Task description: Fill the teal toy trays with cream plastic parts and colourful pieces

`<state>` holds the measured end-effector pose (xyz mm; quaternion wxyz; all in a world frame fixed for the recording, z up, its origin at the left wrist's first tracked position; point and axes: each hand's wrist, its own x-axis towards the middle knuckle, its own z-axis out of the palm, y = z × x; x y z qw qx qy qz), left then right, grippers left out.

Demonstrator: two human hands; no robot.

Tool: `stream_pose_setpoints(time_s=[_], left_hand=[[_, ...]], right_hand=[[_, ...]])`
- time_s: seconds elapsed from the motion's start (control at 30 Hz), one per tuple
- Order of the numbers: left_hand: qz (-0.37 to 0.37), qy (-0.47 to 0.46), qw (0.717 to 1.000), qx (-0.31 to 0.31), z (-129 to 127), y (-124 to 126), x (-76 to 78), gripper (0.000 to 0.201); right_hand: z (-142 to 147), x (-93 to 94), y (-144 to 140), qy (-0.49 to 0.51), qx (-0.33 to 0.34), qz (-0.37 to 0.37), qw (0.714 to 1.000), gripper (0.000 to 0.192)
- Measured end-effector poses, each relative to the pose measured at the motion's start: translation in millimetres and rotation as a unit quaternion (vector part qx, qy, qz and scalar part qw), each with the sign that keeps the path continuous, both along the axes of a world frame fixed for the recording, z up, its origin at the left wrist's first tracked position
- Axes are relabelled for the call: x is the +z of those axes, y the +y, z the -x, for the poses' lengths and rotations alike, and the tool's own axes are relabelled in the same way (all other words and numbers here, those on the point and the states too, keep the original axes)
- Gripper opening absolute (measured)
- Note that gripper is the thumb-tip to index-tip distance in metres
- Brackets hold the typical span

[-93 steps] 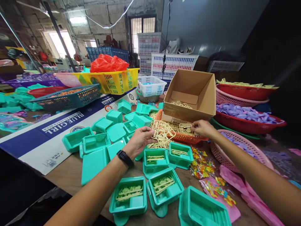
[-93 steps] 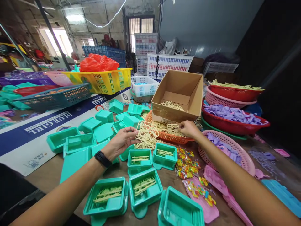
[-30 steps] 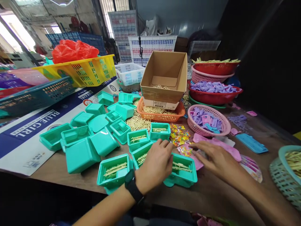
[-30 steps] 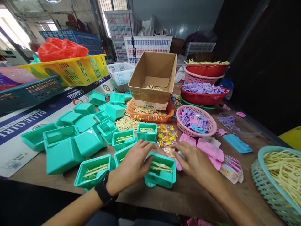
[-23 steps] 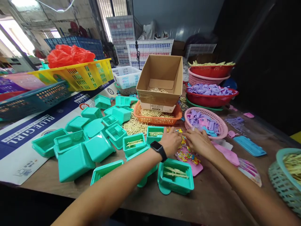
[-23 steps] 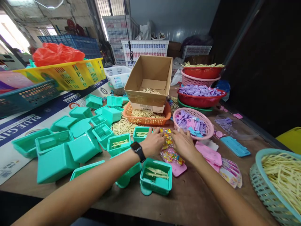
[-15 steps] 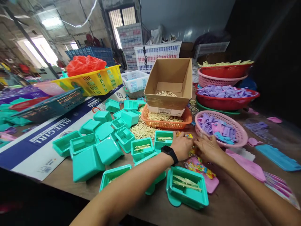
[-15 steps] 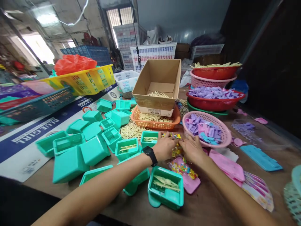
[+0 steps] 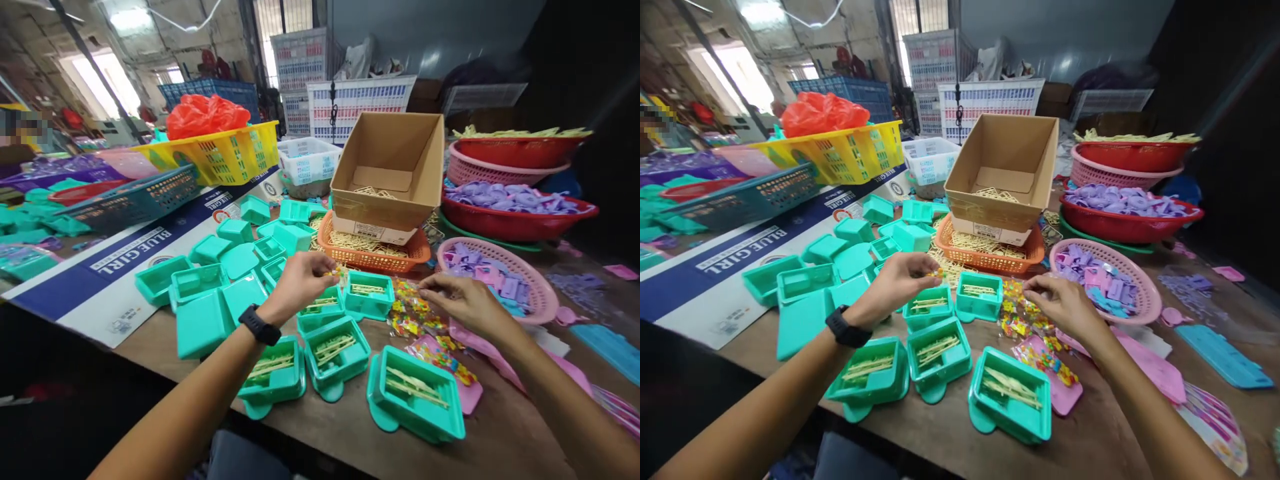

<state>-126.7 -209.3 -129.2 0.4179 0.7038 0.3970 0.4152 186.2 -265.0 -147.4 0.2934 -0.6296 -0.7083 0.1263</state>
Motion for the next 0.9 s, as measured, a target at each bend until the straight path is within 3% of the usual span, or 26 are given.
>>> stream_pose_setpoints(time_s=[0.13, 0.37, 0.47, 0.67, 0.8, 0.9], left_hand=[[-0.001, 0.056, 0.998, 0.038, 50.1, -24.9, -1.5, 0.014], [0.036, 0.107, 0.986, 0.119, 115.9, -95.7, -11.1, 0.011], [0.039, 0.158, 0.977, 0.135, 121.1, -110.7, -25.8, 0.009], [-0.014, 0.332, 0.937, 0.107, 112.4, -112.8, -46.1, 0.018], [0.002, 0.364, 0.927, 0.091, 111.8, -114.4, -40.9, 0.015], [-0.029, 0.35, 0.933, 0.077, 100.6, -104.8, -26.4, 0.02]], right_hand=[[42.8, 1.4, 15.7, 0.035, 0.06, -0.021, 0.997, 0.039], [117.9, 3.1, 13.4, -0.01, 0.248, 0.006, 0.969, 0.037], [128.1, -4.4, 11.8, -0.063, 0.3, -0.01, 0.952, 0.03], [142.0, -23.7, -1.8, -0.203, 0.313, -0.118, 0.92, 0.017], [133.0, -10.7, -19.8, -0.202, 0.29, -0.08, 0.932, 0.012], [93.3, 1.7, -19.9, -0.16, 0.217, -0.068, 0.961, 0.018]])
